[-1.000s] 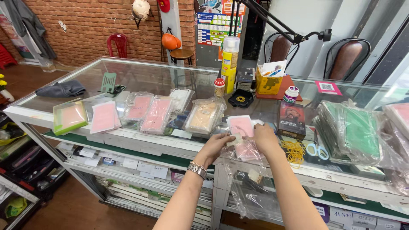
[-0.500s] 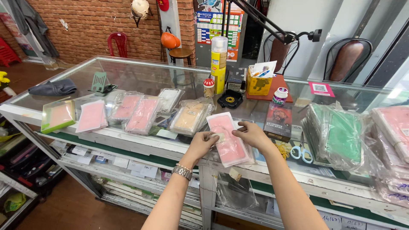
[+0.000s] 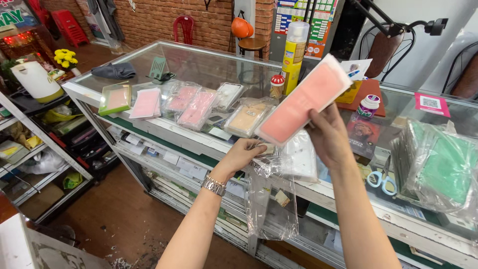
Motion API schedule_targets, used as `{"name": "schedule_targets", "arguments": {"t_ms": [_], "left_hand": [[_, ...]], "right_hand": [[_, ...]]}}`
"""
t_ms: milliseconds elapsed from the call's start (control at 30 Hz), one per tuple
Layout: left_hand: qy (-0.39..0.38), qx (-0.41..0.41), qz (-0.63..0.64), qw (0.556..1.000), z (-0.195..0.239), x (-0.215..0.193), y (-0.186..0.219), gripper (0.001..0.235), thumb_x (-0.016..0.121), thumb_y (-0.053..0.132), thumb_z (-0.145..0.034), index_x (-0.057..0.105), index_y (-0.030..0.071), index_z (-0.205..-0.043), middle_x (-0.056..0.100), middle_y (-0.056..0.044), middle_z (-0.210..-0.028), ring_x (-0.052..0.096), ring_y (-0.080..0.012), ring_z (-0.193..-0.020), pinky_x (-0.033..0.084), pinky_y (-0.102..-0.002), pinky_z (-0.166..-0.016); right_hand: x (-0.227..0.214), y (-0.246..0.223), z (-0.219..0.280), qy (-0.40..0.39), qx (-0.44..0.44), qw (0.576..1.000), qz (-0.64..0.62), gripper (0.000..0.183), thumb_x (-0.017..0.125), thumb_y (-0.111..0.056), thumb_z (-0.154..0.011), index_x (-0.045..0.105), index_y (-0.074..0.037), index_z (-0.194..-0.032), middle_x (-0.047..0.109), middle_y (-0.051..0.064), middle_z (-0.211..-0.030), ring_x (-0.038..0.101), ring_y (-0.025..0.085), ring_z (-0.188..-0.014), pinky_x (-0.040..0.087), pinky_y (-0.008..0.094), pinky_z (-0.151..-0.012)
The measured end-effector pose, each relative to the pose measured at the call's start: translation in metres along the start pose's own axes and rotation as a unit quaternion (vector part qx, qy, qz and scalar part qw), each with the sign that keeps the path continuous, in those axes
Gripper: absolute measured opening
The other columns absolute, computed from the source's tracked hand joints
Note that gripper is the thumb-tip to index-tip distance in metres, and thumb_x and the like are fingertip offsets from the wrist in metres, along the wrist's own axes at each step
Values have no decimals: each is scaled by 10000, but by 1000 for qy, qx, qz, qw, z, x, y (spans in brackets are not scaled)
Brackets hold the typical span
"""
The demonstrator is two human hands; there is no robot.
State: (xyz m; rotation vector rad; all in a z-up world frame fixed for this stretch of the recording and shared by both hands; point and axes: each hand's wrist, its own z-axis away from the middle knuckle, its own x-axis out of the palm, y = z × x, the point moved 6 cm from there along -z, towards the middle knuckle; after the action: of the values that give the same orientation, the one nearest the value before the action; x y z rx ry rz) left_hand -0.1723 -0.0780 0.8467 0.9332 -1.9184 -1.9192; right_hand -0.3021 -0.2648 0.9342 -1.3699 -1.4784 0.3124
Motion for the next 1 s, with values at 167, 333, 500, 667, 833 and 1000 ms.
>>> {"name": "schedule_targets", "arguments": {"t_ms": [167,333,500,667,833,1000], "left_hand": [[-9,-39,245,969,5,-9,-9,364,603,212,-1008,667,-64,-1236,748,-66,-1078,696,-118,-915,559,-283,-789],[-44,-98,280,954,9,-9,-19,395,532,225,-1043,621,-54,-1308,734,-90,-1095,713,-151,-896,605,-327,-789],[-71,-101,330,936,11,1,-7,400,513,201,-1050,606,-65,-1335,737,-87,-1162,740,-126,-953,605,-323,-848],[-81,-92,351,928,18,-9,6,366,517,199,-1022,591,-39,-1291,735,-125,-1126,739,-204,-950,614,-369,-852],[-74,-84,305,946,12,3,2,374,529,234,-1046,624,-47,-1274,737,-99,-1118,719,-157,-920,599,-331,-807],[-95,-52,371,922,14,-3,13,348,588,199,-1065,622,-61,-1294,719,-135,-1166,716,-183,-980,585,-328,-838]], "right_hand": [[20,25,20,-33,13,999,-14,642,659,-50,-976,394,-145,-1554,645,25,-1310,591,157,-1213,447,396,-1077],[21,18,22,-73,96,973,196,665,658,-52,-931,398,-119,-1539,682,64,-1260,645,146,-1123,510,356,-976],[38,-1,20,-87,22,939,331,591,685,-33,-951,415,-58,-1476,691,90,-1234,656,161,-1109,525,340,-962],[50,-18,25,-98,-1,942,320,647,663,-51,-931,375,-90,-1508,672,68,-1245,650,136,-1142,523,326,-987],[59,0,33,-208,135,874,417,642,713,-48,-865,433,-108,-1440,694,51,-1209,657,132,-1118,525,331,-959],[70,-13,35,-176,19,878,445,449,712,-84,-944,521,-44,-1349,739,109,-1093,692,170,-1116,513,348,-1023]]}}
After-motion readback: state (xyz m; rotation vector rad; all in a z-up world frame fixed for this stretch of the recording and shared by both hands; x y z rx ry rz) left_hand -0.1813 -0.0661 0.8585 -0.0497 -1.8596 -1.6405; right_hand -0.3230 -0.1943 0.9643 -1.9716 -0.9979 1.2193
